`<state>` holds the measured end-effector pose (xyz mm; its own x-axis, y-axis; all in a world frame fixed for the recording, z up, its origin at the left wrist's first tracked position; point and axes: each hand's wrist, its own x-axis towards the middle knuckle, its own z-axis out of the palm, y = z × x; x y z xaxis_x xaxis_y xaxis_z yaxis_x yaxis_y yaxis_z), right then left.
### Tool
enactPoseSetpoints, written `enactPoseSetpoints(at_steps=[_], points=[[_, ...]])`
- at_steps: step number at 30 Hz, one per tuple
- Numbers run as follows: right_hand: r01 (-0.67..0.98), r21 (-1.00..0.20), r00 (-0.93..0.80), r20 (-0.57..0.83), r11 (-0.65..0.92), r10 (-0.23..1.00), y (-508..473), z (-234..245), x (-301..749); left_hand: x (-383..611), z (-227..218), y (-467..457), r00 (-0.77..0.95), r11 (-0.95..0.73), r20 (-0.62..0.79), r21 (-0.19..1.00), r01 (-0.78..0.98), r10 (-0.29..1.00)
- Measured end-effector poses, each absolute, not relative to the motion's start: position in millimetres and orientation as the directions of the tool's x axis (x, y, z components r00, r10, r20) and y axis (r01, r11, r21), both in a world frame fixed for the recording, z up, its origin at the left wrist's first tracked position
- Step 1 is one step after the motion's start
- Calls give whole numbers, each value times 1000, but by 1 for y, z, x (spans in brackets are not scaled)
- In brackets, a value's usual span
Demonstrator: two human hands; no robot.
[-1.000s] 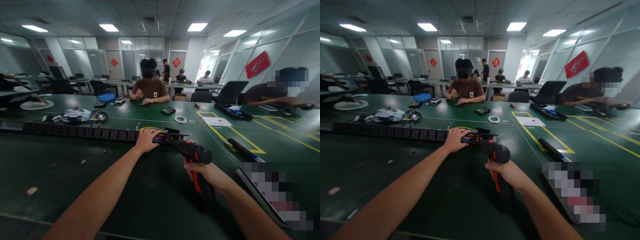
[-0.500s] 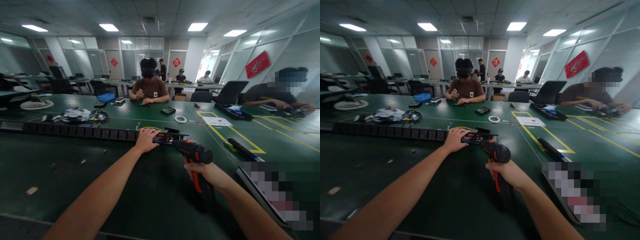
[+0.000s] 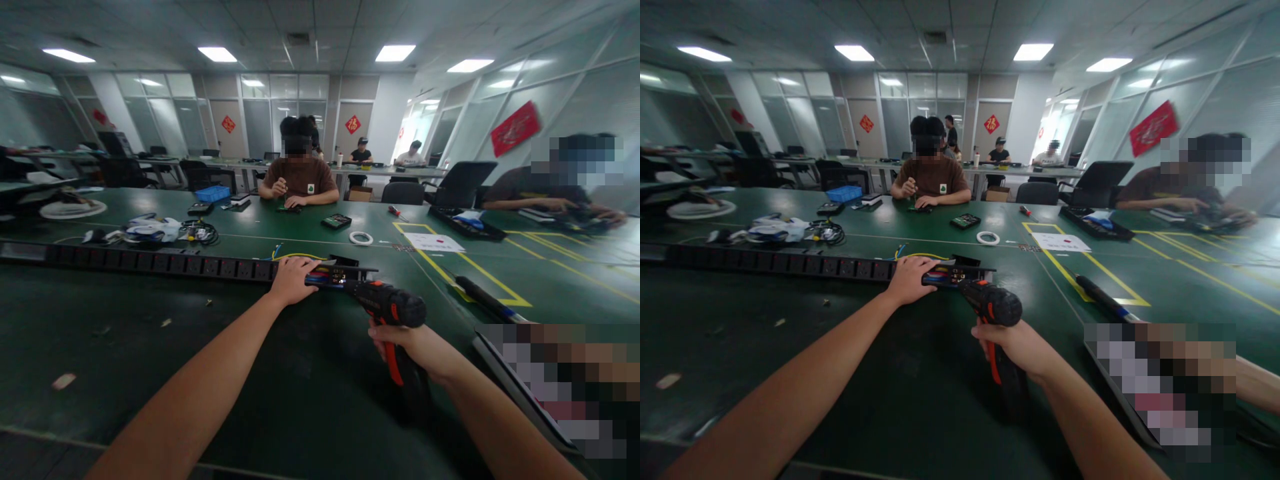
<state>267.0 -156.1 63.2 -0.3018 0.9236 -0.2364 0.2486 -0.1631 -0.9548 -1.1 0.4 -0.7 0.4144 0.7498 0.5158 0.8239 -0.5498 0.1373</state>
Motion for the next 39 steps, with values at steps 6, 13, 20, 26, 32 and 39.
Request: enactPoseSetpoints(at_steps=[6,13,20,26,32,39], points=[[239,-958,-312,-230,-159,922,-155,62,268,-1,0,-1,412,-548,512,144,824,754],[250,-956,-319,-233,-156,918,-155,63,268,-1,1,-2,413,-554,512,155,818,753],[252,-954,-304,-237,-162,923,-156,63,267,-1,-1,0,412,-551,517,145,822,750],[255,-955,-316,-232,-153,920,-155,63,268,-2,-2,1,420,-562,535,128,818,733],[254,-955,-312,-233,-156,921,-154,58,270,-1,-2,1,414,-554,533,127,823,738],[263,-953,-320,-235,-153,918,-155,62,269,-2,-2,1,414,-553,530,127,823,739]])
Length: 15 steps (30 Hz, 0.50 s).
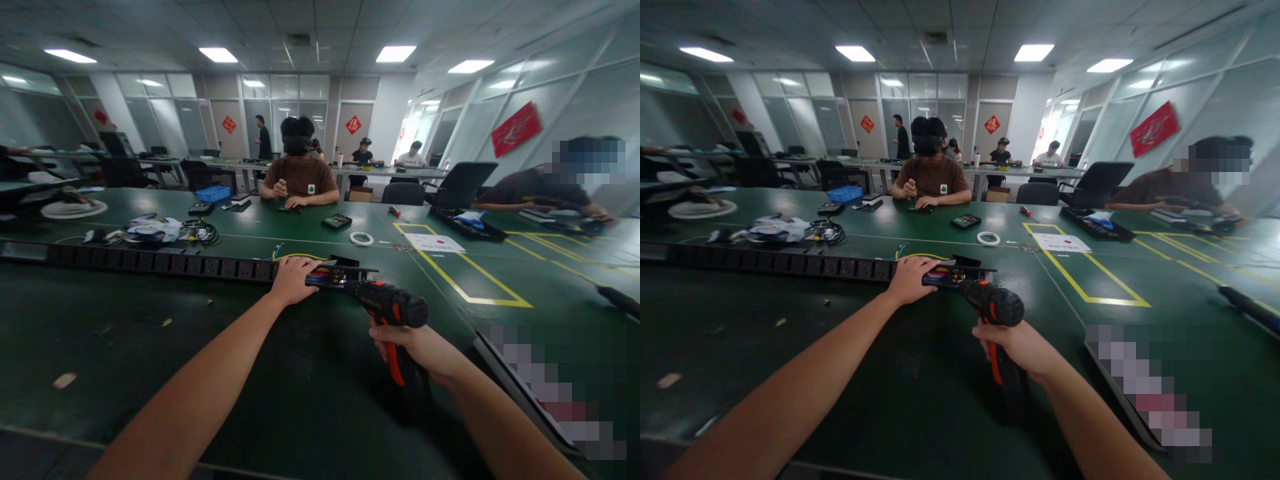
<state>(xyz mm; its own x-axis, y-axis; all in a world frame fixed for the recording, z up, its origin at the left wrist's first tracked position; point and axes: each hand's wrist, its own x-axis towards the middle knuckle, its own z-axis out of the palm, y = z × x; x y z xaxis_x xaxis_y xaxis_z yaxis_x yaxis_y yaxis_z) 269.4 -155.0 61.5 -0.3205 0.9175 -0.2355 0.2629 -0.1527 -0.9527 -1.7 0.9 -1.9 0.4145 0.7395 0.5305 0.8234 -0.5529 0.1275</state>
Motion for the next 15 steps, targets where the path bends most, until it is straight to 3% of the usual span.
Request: enactPoseSetpoints(at_steps=[15], points=[[187,-963,-294,-243,-194,924,-155,61,268,-1,-2,1,417,-557,540,118,822,731]])
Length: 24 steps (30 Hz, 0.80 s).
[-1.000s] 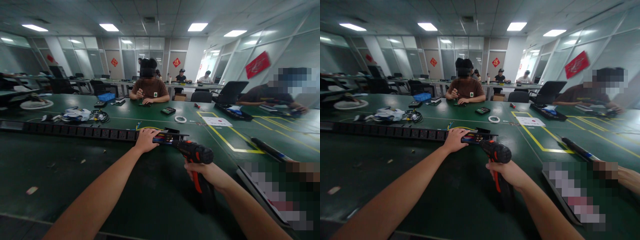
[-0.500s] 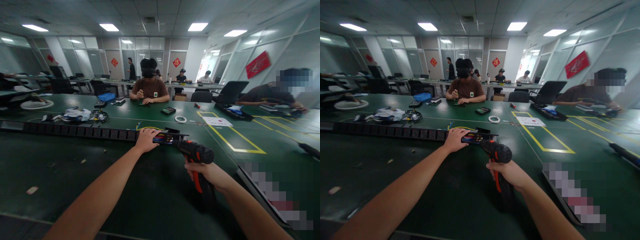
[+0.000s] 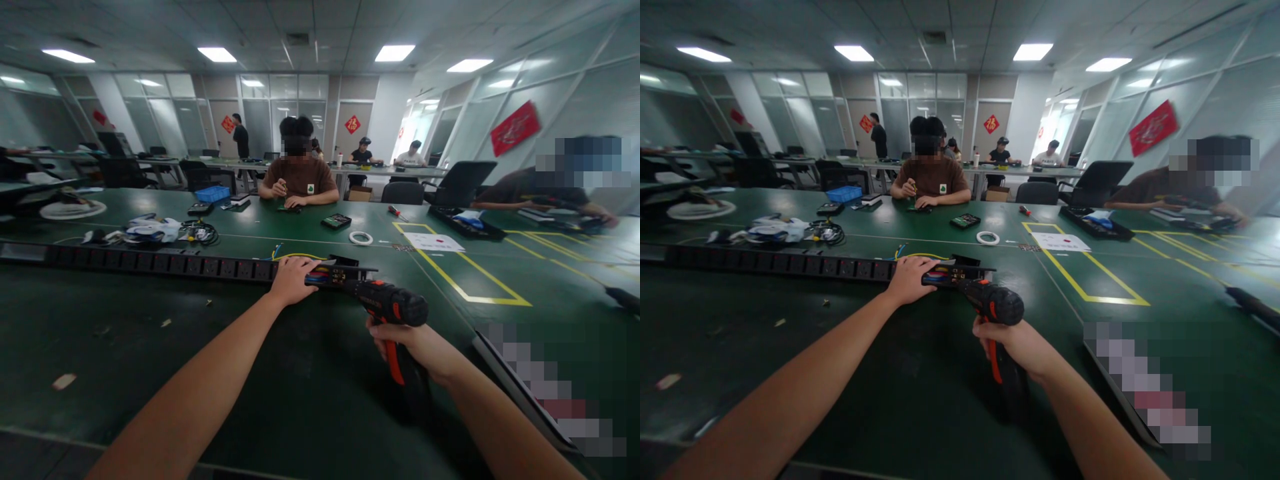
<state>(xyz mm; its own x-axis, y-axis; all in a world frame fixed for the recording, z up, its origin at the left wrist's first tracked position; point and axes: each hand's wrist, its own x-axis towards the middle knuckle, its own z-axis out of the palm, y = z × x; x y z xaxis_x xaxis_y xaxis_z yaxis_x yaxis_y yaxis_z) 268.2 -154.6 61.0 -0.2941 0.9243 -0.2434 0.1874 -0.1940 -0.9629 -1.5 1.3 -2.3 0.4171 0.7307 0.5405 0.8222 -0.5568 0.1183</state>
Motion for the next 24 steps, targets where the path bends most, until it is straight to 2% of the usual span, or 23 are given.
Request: enactPoseSetpoints(at_steps=[11,24], points=[[162,-949,-224,-303,-271,927,-159,67,265,-2,-3,2,418,-560,533,134,817,736],[151,-962,-276,-262,-228,925,-156,62,268,-1,-1,1,409,-548,524,139,825,747]])
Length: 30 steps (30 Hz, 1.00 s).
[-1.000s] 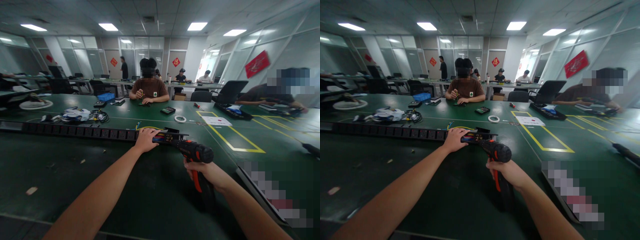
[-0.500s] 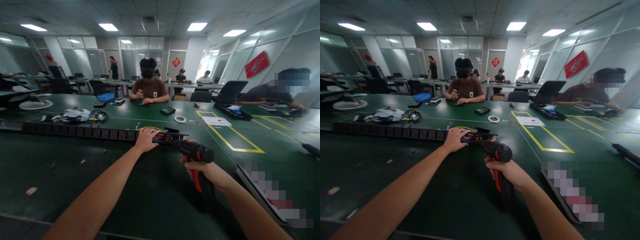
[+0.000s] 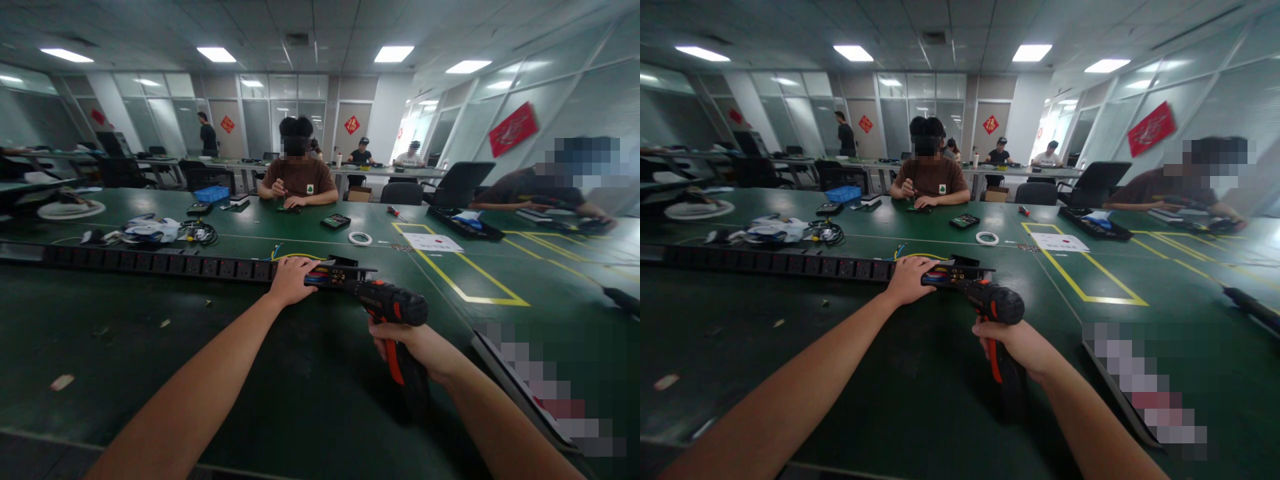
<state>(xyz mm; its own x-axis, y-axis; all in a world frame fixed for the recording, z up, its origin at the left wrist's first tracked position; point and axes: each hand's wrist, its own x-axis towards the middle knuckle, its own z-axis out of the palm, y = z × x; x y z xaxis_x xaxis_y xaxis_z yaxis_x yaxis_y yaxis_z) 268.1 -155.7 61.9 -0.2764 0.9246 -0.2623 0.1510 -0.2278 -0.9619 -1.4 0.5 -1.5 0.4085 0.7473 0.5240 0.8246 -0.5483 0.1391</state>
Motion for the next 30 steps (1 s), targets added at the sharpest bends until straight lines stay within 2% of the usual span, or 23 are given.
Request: enactPoseSetpoints(at_steps=[30], points=[[187,-961,-294,-254,-205,921,-155,61,269,-1,1,-2,409,-547,510,153,823,757]])
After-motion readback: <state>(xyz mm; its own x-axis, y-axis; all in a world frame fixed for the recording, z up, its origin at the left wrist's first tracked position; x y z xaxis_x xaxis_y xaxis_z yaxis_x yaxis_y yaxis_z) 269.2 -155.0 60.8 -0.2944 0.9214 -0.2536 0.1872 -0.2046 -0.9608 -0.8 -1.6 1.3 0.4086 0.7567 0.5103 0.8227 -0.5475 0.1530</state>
